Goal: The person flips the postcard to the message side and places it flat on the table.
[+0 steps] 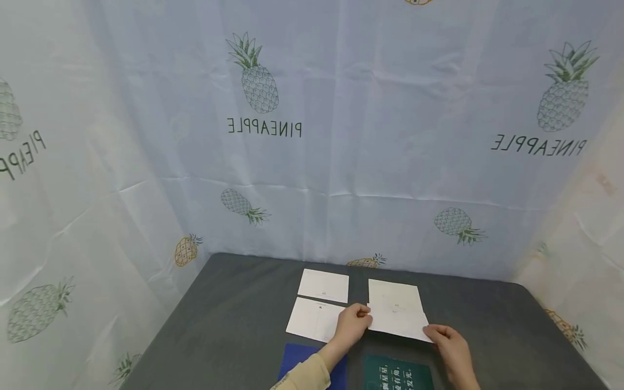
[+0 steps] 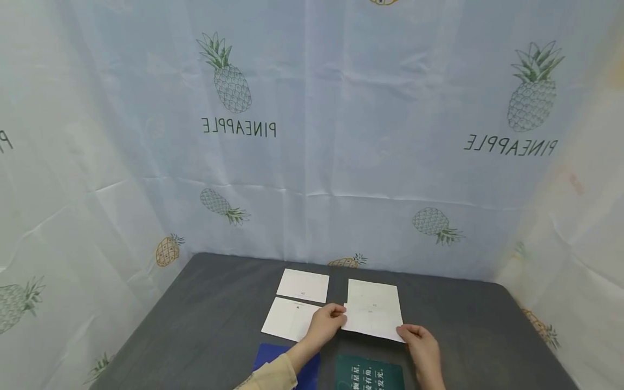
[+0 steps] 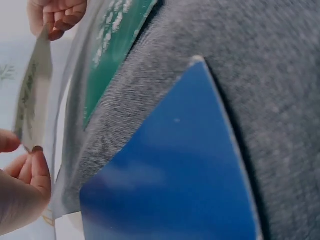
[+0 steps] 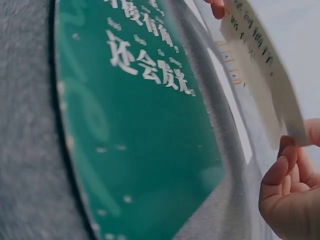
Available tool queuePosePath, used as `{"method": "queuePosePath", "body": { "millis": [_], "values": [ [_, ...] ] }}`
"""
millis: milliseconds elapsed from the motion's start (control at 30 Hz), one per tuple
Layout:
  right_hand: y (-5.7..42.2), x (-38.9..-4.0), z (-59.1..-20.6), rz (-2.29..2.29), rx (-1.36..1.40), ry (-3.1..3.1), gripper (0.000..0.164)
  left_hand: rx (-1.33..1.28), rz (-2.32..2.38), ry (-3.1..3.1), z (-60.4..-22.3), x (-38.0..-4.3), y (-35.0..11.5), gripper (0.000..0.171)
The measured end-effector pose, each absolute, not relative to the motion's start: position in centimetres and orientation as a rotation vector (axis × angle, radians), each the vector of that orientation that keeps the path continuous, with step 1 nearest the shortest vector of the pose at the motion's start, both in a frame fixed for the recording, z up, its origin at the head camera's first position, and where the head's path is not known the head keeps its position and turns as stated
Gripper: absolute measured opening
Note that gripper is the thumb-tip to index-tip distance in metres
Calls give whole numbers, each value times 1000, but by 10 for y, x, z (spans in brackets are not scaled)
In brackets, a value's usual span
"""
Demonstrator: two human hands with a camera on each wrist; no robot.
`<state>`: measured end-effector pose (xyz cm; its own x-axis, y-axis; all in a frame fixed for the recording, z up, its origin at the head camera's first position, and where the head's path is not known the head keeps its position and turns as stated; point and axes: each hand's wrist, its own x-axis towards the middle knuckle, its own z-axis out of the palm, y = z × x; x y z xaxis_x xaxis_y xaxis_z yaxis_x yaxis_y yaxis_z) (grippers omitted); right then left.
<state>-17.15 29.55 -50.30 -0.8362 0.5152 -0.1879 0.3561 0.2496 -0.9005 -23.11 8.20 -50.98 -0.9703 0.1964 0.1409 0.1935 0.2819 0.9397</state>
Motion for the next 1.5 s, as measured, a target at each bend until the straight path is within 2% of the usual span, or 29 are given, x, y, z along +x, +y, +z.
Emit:
{"method": "queuePosePath", "body": {
  "millis": [233, 700, 967, 1133, 1300, 1500],
  "values": [
    [296, -176, -509, 1648, -780, -2533, 64, 474, 1633, 2626, -518, -231, 82, 26],
    [299, -173, -514, 1371, -763, -2729, 58, 604, 1399, 2797, -523, -230, 91, 37],
    [294, -175, -516, 1144, -751, -2836, 53, 613, 1240, 2859, -520, -229, 93, 31],
    [291, -179, -515, 1030, -672, -2883, 46, 627, 1090, 2919, -519, -230, 95, 36],
    [293, -180, -516, 1024, -673, -2918, 45, 673, 953, 2975, -522, -228, 97, 40],
    [295, -179, -514, 1034, -646, -2933, 42, 703, 928, 3012, -524, -228, 97, 36]
  ]
}}
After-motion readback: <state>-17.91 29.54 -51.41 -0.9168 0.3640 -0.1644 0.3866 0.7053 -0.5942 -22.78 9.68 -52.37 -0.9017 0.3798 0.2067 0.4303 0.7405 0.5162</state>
